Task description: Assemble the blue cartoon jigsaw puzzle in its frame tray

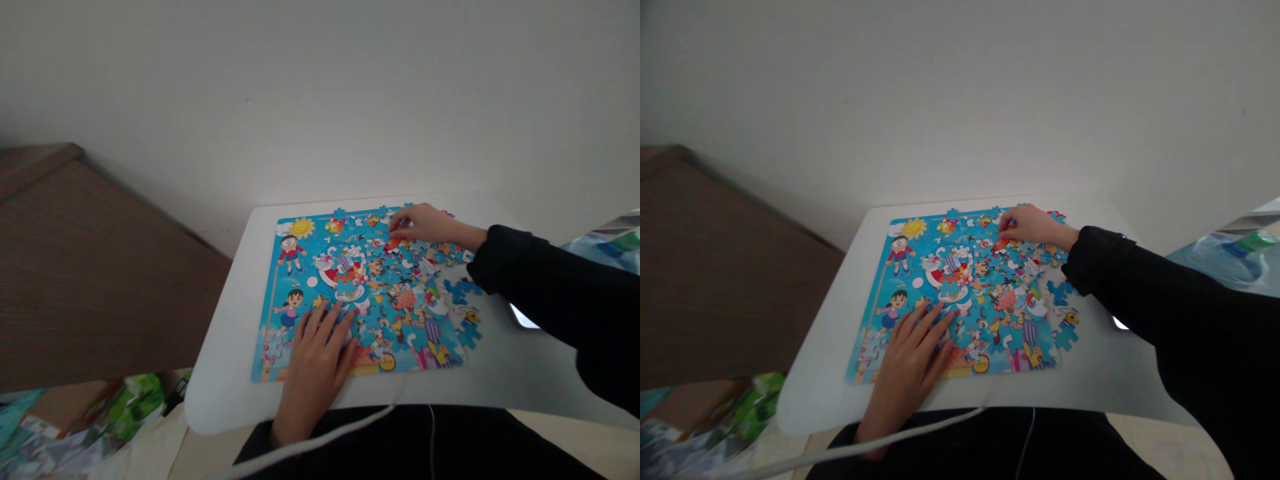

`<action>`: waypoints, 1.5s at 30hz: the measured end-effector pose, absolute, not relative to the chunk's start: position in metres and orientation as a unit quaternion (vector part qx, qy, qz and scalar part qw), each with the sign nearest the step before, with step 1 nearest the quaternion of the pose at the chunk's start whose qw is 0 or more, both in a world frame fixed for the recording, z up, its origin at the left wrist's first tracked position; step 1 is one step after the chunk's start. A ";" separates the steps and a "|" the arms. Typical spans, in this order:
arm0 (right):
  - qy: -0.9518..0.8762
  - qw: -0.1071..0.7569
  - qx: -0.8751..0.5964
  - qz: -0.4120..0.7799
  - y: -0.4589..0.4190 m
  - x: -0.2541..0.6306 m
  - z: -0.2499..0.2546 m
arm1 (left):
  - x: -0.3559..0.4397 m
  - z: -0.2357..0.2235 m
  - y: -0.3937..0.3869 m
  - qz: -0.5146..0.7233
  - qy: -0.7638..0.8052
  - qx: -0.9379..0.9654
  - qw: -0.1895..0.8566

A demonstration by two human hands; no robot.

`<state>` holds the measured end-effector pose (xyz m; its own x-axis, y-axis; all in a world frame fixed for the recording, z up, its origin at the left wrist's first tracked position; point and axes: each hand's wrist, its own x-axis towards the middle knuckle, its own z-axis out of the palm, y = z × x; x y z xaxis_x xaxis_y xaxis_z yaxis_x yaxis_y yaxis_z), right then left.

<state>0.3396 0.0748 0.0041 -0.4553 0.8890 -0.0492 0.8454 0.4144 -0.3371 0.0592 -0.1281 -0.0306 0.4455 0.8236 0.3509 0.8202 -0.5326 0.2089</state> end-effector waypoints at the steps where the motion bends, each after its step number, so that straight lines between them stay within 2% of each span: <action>1: -0.834 0.066 -0.520 0.172 0.074 0.338 0.005 | 0.059 -0.031 -0.128 0.208 0.483 0.851 0.004; 8: -0.832 0.079 -0.506 0.212 0.069 0.331 0.006 | 0.059 -0.031 -0.128 0.205 0.481 0.852 0.007; 24: -0.817 0.044 -0.571 0.073 0.057 0.308 0.003 | 0.059 -0.031 -0.128 0.205 0.480 0.853 0.001; 30: -0.777 0.030 -0.624 0.075 0.068 0.301 0.002 | 0.059 -0.033 -0.129 0.211 0.480 0.851 0.001; 36: -0.810 0.070 -0.573 0.106 0.075 0.284 0.000 | 0.059 -0.032 -0.129 0.204 0.482 0.852 0.001; 41: -0.831 0.130 -0.519 0.152 0.083 0.303 0.010 | 0.060 -0.031 -0.129 0.207 0.485 0.850 0.004; 45: -0.848 0.100 -0.502 0.138 0.073 0.334 0.018 | 0.059 -0.033 -0.129 0.209 0.483 0.850 -0.001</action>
